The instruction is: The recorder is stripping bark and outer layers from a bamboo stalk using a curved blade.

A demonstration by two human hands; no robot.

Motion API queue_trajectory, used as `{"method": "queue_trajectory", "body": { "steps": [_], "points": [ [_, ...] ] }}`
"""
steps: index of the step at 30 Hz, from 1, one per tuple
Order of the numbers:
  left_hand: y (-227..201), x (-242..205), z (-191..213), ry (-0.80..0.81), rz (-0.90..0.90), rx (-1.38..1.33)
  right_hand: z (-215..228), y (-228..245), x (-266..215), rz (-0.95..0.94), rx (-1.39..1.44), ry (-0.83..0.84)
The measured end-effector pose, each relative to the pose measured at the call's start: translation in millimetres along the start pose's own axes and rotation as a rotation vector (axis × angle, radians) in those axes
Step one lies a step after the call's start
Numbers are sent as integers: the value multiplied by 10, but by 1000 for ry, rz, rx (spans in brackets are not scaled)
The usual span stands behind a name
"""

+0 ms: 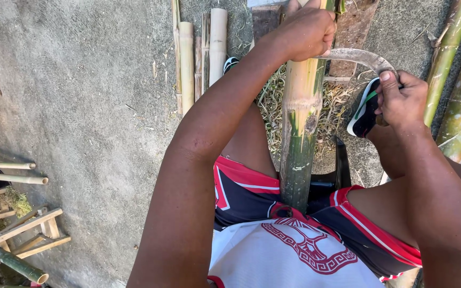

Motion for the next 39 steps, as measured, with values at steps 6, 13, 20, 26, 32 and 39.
{"method": "queue_trajectory", "body": {
  "steps": [6, 13, 20, 26, 32, 39],
  "points": [
    [-86, -23, 41, -71, -41, 73, 0, 13, -43, 12, -24, -11],
    [79, -51, -209, 7, -2, -56, -26, -24, -61, 29, -23, 10],
    [-141, -210, -37, -29, 14, -2, -19, -51, -133, -46, -98, 10],
    [-277, -357, 24, 8, 40, -26, -2, -137, -204, -32, -88, 28],
    [-323, -476, -73, -1, -8, -112, 16, -166, -274, -46, -101, 44],
    [-475, -719, -109, 11, 48, -177, 24, -149, -435, -87, -175, 120]
  ]
}}
Point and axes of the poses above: each hand's wrist, its own x-axis towards the middle knuckle, its own z-axis out of the back of the hand, y = z × x, the point moved 10 cm from there along x, towards the middle knuckle, and after that the axes turned 6 degrees about -z, right-handed, at the moved point
